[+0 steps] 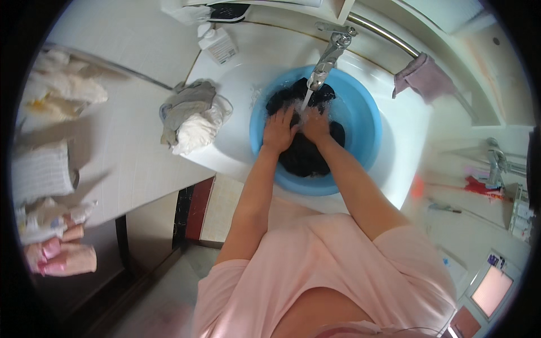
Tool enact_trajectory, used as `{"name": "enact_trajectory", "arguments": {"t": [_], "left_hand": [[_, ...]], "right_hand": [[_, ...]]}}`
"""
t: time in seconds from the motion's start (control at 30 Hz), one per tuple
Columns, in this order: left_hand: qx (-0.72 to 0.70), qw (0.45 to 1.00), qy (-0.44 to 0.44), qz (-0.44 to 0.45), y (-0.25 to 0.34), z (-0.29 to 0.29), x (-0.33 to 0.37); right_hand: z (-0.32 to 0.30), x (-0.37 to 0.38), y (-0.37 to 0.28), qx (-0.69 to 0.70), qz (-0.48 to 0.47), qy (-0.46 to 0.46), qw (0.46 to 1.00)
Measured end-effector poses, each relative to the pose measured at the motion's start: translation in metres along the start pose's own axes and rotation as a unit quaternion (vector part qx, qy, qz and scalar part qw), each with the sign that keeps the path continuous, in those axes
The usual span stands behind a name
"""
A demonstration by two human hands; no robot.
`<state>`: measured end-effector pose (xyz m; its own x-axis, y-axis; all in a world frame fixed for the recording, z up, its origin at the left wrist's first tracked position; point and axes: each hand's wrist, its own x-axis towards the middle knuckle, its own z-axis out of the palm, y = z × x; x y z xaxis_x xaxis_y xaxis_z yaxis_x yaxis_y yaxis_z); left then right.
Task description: The person washes several pieces of clothing by hand in a blue basin placed in a bathroom sink. They scrub and rinse a dark garment, followed by a grey item and a white cloth, using running water from the faucet. The person wrings out each item and places them aside after washing.
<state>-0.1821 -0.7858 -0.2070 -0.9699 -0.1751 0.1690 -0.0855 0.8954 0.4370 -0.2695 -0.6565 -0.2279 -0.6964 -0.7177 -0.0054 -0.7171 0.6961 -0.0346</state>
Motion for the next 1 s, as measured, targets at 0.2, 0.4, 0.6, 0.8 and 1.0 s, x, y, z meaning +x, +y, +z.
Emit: {"name": "enact_trajectory", "arguments": {"t": [0.2,0.4,0.6,0.8,1.0], "left_hand": [[0.004,0.995,-0.095,0.026,-0.014,0.006,0.037],[-0.024,0.987,-0.116,0.112,-0.027,0.020,0.054],[-0.170,0.972,-0.161,-0.014,-0.032,0.001,0.071],[-0.632,0.665,-0.050,-0.393,-0.037,-0.030,0.062],[-0.554,0.792,-0.090,-0.241,-0.042,-0.109,0.050]], "right_hand": [[0.021,0.001,-0.004,0.024,0.113,-0.050,0.992],[-0.001,0.004,-0.013,-0.005,0.156,-0.102,0.982],[-0.043,-0.005,-0.014,0.084,0.141,-0.028,0.986],[-0.057,-0.035,-0.029,0.087,0.229,-0.014,0.969],[-0.147,-0.056,0.005,0.266,0.380,0.068,0.883]]}}
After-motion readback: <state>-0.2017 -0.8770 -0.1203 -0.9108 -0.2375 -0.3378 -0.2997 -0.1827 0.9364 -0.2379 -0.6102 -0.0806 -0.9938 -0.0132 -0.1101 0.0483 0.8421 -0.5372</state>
